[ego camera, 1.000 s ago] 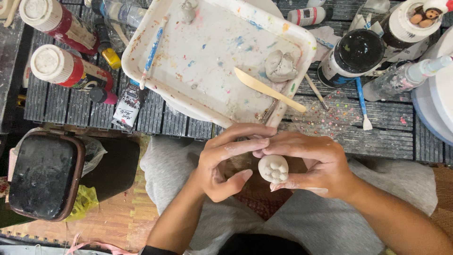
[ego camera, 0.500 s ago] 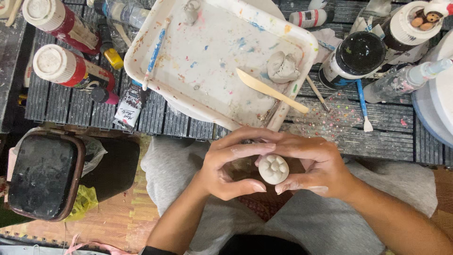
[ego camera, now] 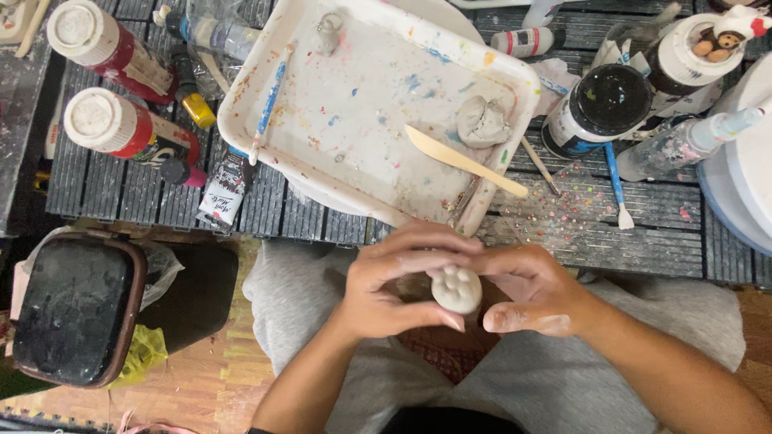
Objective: The person shapes a small piece of clay into a textured form using a wooden stick and their fingers. They repeatedly add small bits of clay and refine the surface details, placing the object on a tray periodically.
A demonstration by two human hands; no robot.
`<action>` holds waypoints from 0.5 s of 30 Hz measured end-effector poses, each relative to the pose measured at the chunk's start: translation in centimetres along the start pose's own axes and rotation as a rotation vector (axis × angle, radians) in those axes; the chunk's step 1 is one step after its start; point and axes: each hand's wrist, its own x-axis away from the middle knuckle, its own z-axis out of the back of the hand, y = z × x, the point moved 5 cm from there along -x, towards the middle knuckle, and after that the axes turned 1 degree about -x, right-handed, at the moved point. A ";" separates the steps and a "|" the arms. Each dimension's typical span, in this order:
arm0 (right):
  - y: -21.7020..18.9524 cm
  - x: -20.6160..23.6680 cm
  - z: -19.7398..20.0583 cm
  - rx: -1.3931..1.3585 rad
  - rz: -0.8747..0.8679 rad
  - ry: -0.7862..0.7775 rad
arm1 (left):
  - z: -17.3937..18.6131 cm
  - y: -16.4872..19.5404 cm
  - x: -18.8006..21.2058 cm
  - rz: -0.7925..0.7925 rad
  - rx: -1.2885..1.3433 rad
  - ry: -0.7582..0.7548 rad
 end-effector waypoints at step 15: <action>-10.0 -3.0 1.9 1.435 0.440 0.485 | 4.3 2.1 -3.0 0.093 -0.945 0.427</action>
